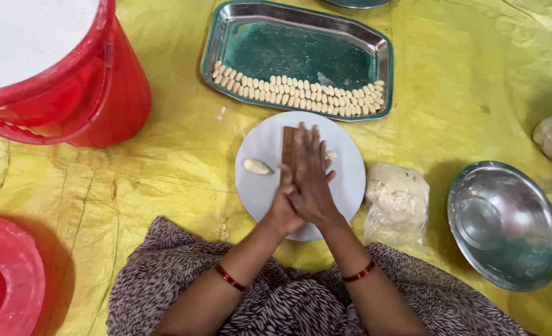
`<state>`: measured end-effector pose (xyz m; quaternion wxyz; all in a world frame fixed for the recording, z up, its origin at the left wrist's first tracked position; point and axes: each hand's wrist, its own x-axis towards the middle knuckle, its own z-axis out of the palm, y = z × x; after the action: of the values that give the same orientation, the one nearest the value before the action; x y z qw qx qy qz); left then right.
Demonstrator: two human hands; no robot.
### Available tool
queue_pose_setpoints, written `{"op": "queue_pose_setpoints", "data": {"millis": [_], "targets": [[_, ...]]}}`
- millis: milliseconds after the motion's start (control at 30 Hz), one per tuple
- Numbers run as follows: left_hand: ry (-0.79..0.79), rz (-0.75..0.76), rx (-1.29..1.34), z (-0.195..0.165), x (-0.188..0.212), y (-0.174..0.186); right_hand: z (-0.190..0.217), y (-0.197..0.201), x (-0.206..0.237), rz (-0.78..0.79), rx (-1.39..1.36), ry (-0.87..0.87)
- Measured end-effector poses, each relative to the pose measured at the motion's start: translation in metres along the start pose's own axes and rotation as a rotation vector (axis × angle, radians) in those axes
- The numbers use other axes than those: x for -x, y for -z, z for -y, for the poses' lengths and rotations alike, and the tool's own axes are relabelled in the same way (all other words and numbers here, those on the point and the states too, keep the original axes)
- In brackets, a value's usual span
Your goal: The person rolls small pieces of dough into cylindrical shapes using a wooden board and places them on a metal tray. The person repeats this process for multiple pieces of dough.
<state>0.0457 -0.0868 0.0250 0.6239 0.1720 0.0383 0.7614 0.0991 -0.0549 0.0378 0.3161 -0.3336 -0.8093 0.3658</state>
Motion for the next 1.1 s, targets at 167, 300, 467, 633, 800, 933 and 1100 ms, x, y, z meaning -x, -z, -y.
{"op": "queue_pose_setpoints", "data": {"millis": [167,300,467,633,800,933,1100], "targets": [[-0.241,0.412,-0.281,-0.004,-0.004,0.012,0.04,0.015,0.012,0.172,0.126,0.253],[-0.158,0.054,-0.232,-0.01,-0.005,-0.001,0.061,0.044,-0.012,0.187,0.344,0.298],[0.211,0.162,-0.036,-0.01,0.01,-0.024,0.084,0.027,0.003,0.327,0.697,0.319],[0.102,-0.005,-0.02,-0.022,-0.003,-0.017,0.077,0.04,-0.012,0.231,0.552,0.41],[0.316,0.01,0.006,-0.015,-0.002,-0.022,0.075,0.045,-0.016,0.245,0.462,0.345],[0.024,0.108,-0.123,-0.032,0.001,-0.018,0.074,0.031,-0.004,0.321,0.508,0.452],[0.167,0.158,0.223,-0.021,0.009,-0.008,0.065,0.028,-0.012,0.365,0.303,0.2]]}}
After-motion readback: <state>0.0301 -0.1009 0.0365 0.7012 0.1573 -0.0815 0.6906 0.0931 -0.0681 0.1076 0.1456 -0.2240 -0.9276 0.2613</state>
